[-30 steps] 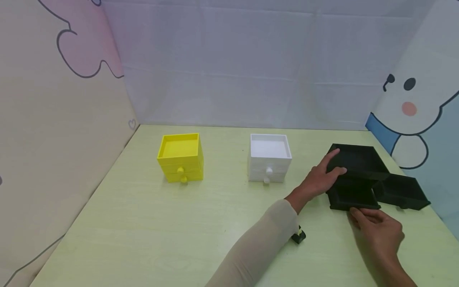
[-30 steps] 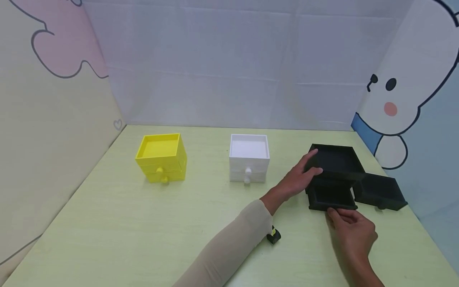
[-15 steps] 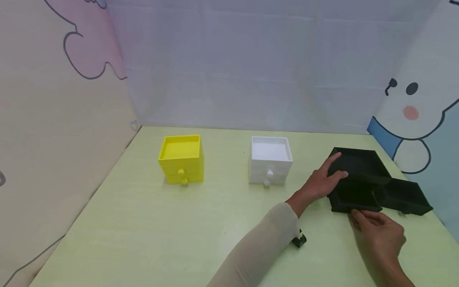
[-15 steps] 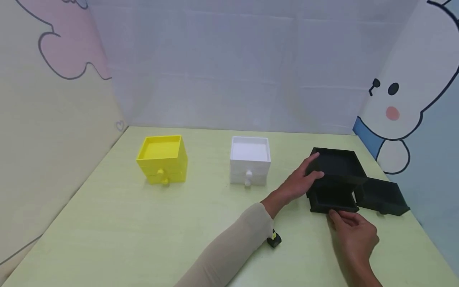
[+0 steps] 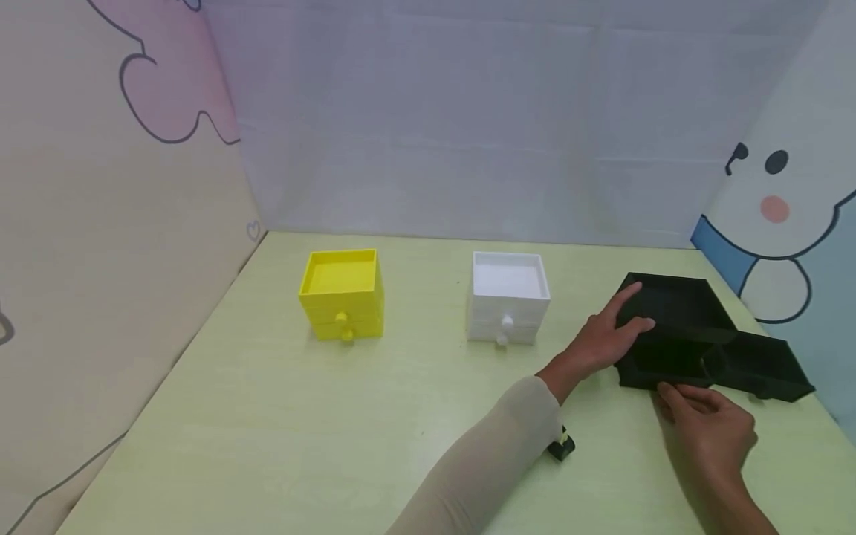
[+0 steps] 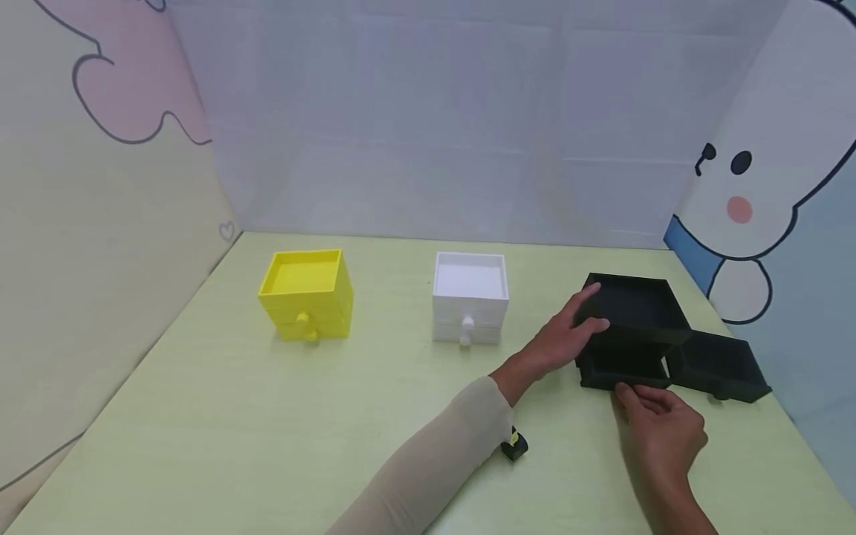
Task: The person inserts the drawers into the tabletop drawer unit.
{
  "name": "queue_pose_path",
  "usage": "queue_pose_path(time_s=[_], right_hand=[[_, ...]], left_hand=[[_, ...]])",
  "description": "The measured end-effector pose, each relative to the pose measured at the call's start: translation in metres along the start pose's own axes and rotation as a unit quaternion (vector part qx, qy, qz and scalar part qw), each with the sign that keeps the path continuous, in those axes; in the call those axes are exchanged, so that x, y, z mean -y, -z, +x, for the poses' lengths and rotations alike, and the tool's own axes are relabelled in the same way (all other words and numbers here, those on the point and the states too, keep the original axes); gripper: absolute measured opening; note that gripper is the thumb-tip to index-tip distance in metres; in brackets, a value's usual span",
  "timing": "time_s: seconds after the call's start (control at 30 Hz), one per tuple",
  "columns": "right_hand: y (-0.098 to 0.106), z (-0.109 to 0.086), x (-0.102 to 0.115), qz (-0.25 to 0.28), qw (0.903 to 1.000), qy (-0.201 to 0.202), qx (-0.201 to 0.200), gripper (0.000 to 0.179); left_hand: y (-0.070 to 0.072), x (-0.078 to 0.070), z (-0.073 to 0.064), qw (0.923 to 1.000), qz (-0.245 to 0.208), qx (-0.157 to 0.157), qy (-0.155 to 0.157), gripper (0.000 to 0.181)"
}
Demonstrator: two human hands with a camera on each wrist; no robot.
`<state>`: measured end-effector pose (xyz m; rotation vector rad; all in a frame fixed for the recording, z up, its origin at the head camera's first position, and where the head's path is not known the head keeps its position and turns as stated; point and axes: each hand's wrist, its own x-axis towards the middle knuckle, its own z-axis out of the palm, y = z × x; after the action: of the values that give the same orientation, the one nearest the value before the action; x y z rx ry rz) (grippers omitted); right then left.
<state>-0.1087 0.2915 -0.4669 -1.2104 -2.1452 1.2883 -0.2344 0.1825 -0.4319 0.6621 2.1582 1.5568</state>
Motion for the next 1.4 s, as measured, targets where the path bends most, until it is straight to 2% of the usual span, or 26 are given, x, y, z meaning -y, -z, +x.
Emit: queue_pose_path(time_s=[0.07, 0.3, 0.53, 0.63, 1.23, 1.4], right_hand=[[0.000, 0.000, 0.001, 0.004, 0.9999, -0.013, 0.004, 0.039], [-0.001, 0.001, 0.003, -0.001, 0.9997, -0.020, 0.010, 0.043], [-0.002, 0.003, 0.005, -0.009, 0.9992, 0.039, -0.001, 0.042], [-0.004, 0.004, 0.006, -0.012, 0.9989, 0.044, -0.008, 0.040], [-0.010, 0.007, 0.006, -0.040, 0.9983, 0.039, -0.015, 0.047], [-0.011, 0.011, 0.006, -0.023, 0.9994, 0.025, -0.009, 0.046]], left_hand=[[0.000, 0.000, 0.000, 1.0000, 0.002, -0.002, -0.003, 0.051], [0.000, -0.001, -0.001, 1.0000, 0.000, 0.001, -0.005, 0.051], [0.000, -0.003, 0.002, 1.0000, 0.004, -0.005, -0.003, 0.051], [0.000, -0.003, 0.002, 1.0000, 0.005, -0.005, 0.000, 0.051], [0.001, 0.000, 0.000, 1.0000, -0.003, 0.002, -0.003, 0.051], [0.000, 0.000, 0.001, 1.0000, -0.004, 0.003, -0.006, 0.051]])
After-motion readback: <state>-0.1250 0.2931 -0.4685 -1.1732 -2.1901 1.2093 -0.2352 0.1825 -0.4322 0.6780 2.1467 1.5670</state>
